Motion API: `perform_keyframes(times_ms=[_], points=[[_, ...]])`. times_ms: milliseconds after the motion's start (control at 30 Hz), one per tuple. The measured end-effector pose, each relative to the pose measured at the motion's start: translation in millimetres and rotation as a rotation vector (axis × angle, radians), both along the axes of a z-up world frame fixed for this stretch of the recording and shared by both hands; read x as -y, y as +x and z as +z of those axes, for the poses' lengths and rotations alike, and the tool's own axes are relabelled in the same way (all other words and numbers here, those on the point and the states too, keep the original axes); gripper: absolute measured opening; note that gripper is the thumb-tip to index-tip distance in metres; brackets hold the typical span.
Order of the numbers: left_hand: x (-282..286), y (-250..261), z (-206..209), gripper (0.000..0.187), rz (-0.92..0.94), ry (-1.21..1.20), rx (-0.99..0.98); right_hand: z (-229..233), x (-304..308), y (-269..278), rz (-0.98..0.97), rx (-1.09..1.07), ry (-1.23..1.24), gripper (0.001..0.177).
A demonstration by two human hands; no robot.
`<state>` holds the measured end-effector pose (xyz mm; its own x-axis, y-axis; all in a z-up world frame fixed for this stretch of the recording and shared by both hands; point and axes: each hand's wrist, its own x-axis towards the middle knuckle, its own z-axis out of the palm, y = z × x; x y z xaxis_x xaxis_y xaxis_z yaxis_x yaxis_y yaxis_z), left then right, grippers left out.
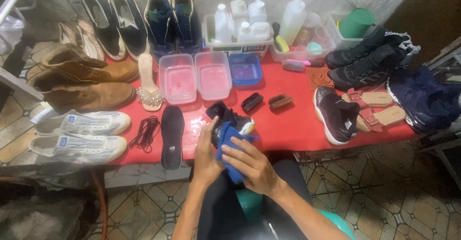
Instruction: Cleaning a black and white sneaker using a cloth and a brush at a service counter.
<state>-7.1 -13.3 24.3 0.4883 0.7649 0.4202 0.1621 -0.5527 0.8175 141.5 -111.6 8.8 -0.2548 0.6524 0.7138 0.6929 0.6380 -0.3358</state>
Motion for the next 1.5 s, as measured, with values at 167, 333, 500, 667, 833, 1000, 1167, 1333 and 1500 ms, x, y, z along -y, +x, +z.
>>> perform_keyframes(times_ms=[167,333,500,667,833,1000,1167,1333,1500], points=[[-6.1,0.5,-8.0,0.094,0.075,-0.044,0.034,-19.9,16.4,10.7,-0.012,-0.091,0.021,0.026],[-14.0,3.0,-26.1,0.097,0.168,0.019,-0.009,-115.5,30.2,35.6,-0.352,-0.858,-0.313,0.013],[-10.6,5.4,-17.0,0.106,0.176,-0.013,0.042,-62.6,13.8,42.4,-0.674,-1.061,-0.280,0.028],[-3.7,9.8,-18.1,0.108,0.126,-0.046,-0.008,42.1,-4.0,8.3,-0.278,-0.474,-0.061,0.026],[-6.8,4.9,-31.4,0.103,0.056,0.013,0.056,17.9,-10.9,-9.5,-0.173,-0.181,-0.082,0.050],[-4.9,0.3,-19.9,0.103,0.013,0.017,0.109,-29.3,-12.7,1.8,-0.141,-0.181,0.040,0.034],[-4.4,1.8,-16.5,0.107,0.043,-0.025,0.078,-46.1,-18.0,15.7,-0.265,-0.276,0.076,0.032],[-5.3,0.4,-10.4,0.103,0.071,-0.034,0.090,-60.7,-23.0,41.1,-0.336,-0.128,0.082,0.030],[-7.1,1.8,-14.6,0.103,0.068,-0.019,0.063,-80.5,-27.2,71.3,-0.389,0.000,0.120,0.029]])
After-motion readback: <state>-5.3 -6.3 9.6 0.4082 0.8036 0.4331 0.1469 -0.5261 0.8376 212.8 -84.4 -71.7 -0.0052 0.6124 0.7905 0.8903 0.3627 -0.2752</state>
